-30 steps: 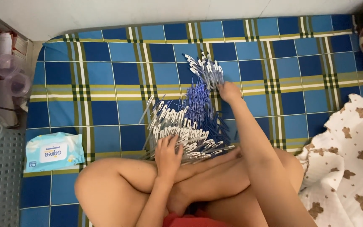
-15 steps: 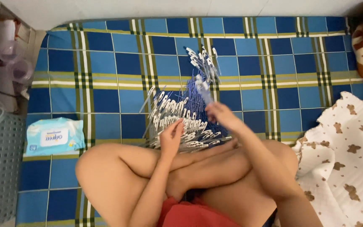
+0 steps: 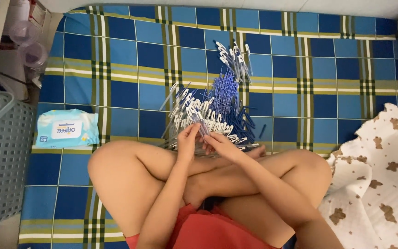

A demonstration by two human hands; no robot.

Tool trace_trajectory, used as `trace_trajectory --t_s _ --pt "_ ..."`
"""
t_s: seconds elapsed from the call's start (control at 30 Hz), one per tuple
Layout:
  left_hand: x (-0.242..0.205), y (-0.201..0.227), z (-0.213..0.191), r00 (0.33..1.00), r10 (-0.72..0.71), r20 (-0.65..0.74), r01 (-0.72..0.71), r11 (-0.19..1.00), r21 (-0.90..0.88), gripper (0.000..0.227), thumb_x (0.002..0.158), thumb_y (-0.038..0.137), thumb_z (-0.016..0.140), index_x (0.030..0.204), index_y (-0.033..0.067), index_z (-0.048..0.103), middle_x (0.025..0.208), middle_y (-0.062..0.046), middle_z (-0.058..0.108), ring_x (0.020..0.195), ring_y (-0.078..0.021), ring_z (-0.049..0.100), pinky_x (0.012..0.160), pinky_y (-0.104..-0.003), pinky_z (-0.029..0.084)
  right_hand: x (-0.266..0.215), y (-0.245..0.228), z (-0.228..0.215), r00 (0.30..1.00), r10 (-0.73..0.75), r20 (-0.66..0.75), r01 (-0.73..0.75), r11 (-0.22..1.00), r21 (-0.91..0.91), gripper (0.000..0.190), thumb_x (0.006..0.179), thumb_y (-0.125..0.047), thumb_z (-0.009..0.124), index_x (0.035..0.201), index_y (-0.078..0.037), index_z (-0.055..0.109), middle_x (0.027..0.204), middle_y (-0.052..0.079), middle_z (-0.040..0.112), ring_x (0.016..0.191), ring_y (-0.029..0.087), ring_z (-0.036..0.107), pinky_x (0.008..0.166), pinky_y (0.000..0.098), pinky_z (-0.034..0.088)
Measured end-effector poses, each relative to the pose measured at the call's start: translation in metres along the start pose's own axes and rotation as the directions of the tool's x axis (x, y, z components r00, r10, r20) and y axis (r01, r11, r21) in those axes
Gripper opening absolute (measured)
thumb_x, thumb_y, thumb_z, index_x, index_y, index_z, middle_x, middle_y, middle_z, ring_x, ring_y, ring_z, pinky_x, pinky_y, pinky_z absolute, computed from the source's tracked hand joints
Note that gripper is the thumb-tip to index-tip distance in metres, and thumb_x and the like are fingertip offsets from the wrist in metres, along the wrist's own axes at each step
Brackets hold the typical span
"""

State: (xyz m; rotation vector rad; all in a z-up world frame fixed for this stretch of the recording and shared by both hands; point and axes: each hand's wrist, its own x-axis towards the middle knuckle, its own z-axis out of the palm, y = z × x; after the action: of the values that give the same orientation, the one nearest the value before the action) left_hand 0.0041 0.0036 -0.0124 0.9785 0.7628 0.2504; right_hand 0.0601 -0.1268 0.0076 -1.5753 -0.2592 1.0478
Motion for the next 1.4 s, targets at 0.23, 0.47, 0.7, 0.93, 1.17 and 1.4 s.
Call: trace_trajectory --t_s 0.23,0.47,0.7,0.93,1.17,1.4 --pt "-0.011 0.015 0.007 1.0 -0.019 0.018 0.016 0.99 0.137 0.016 0.084 0.024 0.086 0.096 0.0131 0.082 0.081 0.0 0.074 0.073 -0.0078 0.063 0.07 -0.022 0.054 -0.005 -0.011 0.003 0.993 -0.075 -0.089 0.049 0.964 -0.263 0.038 0.108 -0.038 0.054 0.086 -0.008 0.066 0.073 0.013 0.074 0.076 0.026 0.077 0.073 0.0365 0.058" --pt "-0.02 0.023 0.014 0.991 -0.027 0.129 0.005 0.985 0.17 0.017 0.086 0.023 0.085 0.099 0.0119 0.083 0.09 -0.004 0.077 0.086 -0.0108 0.066 0.084 -0.027 0.054 -0.014 -0.02 0.005 0.978 -0.197 -0.068 0.118 0.791 -0.601 0.035 0.107 -0.034 0.052 0.102 -0.001 0.064 0.093 0.028 0.073 0.098 0.047 0.07 0.083 0.0552 0.054" --pt "-0.022 0.026 0.012 0.978 -0.051 0.204 0.02 0.988 0.152 0.02 0.088 0.021 0.083 0.104 0.0087 0.082 0.096 -0.005 0.078 0.093 -0.0118 0.068 0.089 -0.029 0.055 -0.035 -0.074 -0.01 0.991 -0.114 0.065 0.128 0.735 -0.666 0.043 0.098 -0.043 0.06 0.104 -0.002 0.072 0.097 0.027 0.076 0.102 0.049 0.069 0.088 0.0592 0.053" --pt "-0.018 0.013 0.014 0.951 -0.054 0.304 -0.014 0.976 0.216 0.014 0.084 0.016 0.085 0.096 0.01 0.082 0.086 -0.009 0.079 0.082 -0.0113 0.07 0.08 -0.025 0.055 -0.027 -0.083 -0.05 0.947 -0.212 -0.239 0.185 0.974 -0.131 0.042 0.106 -0.035 0.063 0.133 -0.004 0.069 0.127 0.021 0.071 0.123 0.041 0.065 0.103 0.0513 0.051" --pt "-0.02 0.021 0.009 0.93 -0.056 0.362 -0.077 0.936 0.342 0.014 0.083 0.018 0.086 0.095 0.0112 0.082 0.081 -0.002 0.078 0.079 -0.0057 0.065 0.074 -0.021 0.053 -0.017 -0.069 -0.044 0.946 -0.118 -0.303 0.161 0.979 0.124 0.04 0.103 -0.023 0.068 0.131 0.005 0.067 0.13 0.028 0.066 0.129 0.044 0.057 0.109 0.056 0.048" --pt "-0.009 -0.004 0.001 0.907 -0.054 0.418 -0.137 0.9 0.414 0.013 0.086 0.019 0.084 0.097 0.013 0.083 0.083 -0.004 0.08 0.081 -0.0069 0.069 0.077 -0.025 0.056 -0.015 -0.075 -0.054 0.844 -0.126 -0.521 0.265 0.943 0.202 0.024 0.097 -0.025 0.077 0.113 -0.006 0.078 0.105 0.01 0.078 0.098 0.018 0.072 0.092 0.0385 0.059"
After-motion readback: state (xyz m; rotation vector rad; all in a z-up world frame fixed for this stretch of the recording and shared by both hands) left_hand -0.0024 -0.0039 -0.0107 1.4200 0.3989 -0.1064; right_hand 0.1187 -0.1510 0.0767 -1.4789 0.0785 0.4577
